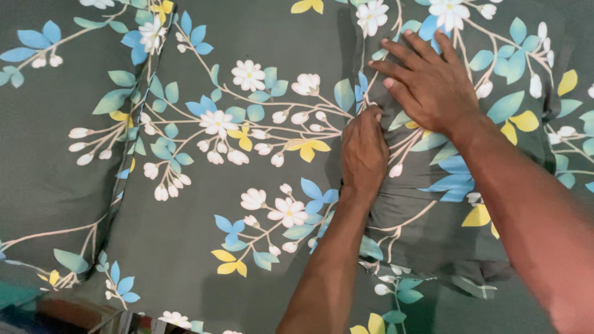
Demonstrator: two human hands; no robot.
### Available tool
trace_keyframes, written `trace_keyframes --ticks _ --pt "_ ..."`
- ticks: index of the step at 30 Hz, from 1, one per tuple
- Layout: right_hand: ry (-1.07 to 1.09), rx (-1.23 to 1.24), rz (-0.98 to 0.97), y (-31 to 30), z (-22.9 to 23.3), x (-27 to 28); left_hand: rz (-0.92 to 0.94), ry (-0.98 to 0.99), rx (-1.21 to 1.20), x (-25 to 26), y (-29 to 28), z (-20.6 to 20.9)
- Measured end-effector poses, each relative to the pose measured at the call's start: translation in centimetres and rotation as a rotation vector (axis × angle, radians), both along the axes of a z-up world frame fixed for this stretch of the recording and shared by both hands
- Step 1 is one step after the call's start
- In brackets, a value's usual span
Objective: The person puts a pillowcase onto a pillow by hand on a bed, sliding the pillow inside and smoothing the fabric.
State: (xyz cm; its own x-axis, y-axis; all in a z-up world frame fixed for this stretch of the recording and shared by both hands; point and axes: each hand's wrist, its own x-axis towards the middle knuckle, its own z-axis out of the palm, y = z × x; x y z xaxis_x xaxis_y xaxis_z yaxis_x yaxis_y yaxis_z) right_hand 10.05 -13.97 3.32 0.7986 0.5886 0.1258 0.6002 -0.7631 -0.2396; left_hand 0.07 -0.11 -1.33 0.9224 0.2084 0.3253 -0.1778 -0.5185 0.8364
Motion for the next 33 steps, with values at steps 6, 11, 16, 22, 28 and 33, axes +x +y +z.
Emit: trace_keyframes --ticks 6,11,16,22,28,33 --pt "-0.037 -0.057 -0.011 0.5 -0.1 0.1 -0.099 0.022 -0.026 2.4 0.7 0.1" --pt "-0.054 -0.084 -0.021 1.0 0.0 -0.2 -0.078 0.203 0.078 2.1 0.4 1.3" --pt "-0.109 -0.135 -0.031 1.2 -0.3 0.0 -0.031 0.187 0.111 2.8 0.1 0.8" --pt "-0.106 -0.083 -0.051 1.2 -0.8 -0.3 -0.006 0.083 0.203 2.9 0.3 -0.4" --pt "-0.121 -0.039 -0.019 0.9 -1.7 -0.2 0.015 0.081 0.326 2.2 0.5 0.3" --pt "-0.129 0.030 -0.053 0.9 -1.5 -3.1 0.060 -0.070 0.287 -0.5 0.1 2.3"
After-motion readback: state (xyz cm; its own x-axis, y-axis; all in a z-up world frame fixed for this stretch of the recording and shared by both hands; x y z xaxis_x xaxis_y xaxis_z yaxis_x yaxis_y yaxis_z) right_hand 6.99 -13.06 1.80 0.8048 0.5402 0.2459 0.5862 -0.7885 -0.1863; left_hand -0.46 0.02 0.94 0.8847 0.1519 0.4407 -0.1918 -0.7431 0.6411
